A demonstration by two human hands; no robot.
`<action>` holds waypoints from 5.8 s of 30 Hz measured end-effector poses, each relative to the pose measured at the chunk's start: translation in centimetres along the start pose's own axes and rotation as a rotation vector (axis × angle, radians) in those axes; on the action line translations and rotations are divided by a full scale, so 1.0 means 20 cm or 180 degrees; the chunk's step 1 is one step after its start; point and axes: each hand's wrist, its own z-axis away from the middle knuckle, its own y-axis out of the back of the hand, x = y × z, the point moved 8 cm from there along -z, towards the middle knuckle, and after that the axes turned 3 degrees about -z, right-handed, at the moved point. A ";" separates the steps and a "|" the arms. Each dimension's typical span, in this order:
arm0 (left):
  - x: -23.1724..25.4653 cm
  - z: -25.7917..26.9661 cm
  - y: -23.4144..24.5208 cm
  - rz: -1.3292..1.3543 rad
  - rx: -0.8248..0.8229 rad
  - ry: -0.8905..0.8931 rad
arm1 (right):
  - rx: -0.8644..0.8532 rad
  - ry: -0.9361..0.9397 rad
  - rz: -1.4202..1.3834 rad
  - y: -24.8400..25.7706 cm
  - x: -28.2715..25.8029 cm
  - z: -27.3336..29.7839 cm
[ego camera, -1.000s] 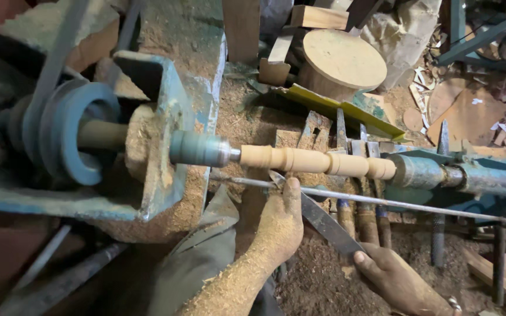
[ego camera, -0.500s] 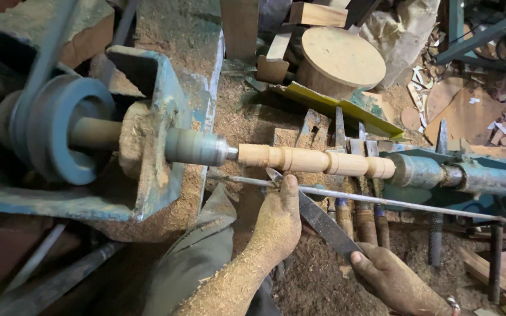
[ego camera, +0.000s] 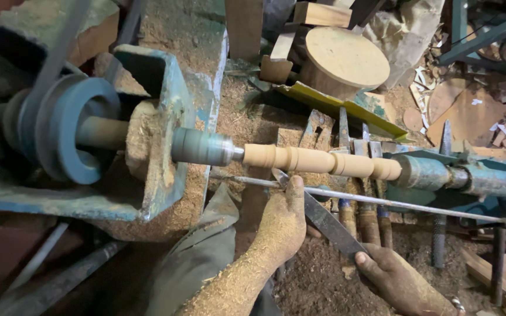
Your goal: The person uses a woodworking lathe and a handheld chisel to shape a rotating piece of wood, applying localized pressure to create decorative grooves and curves.
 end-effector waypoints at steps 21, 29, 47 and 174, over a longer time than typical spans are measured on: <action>-0.03 -0.02 0.01 -0.0191 0.0100 0.0059 | -0.0098 0.0005 0.0035 0.01 -0.02 0.02; -0.01 -0.01 -0.01 0.0066 -0.0106 -0.0231 | -0.0162 0.0147 -0.0190 0.05 0.04 -0.01; -0.03 -0.01 0.01 -0.0202 0.0101 0.0087 | -0.0171 0.0210 0.0791 0.09 -0.14 0.05; -0.03 0.06 0.14 0.0871 0.0617 0.0009 | 0.0194 0.0903 -0.1450 -0.83 0.52 -0.35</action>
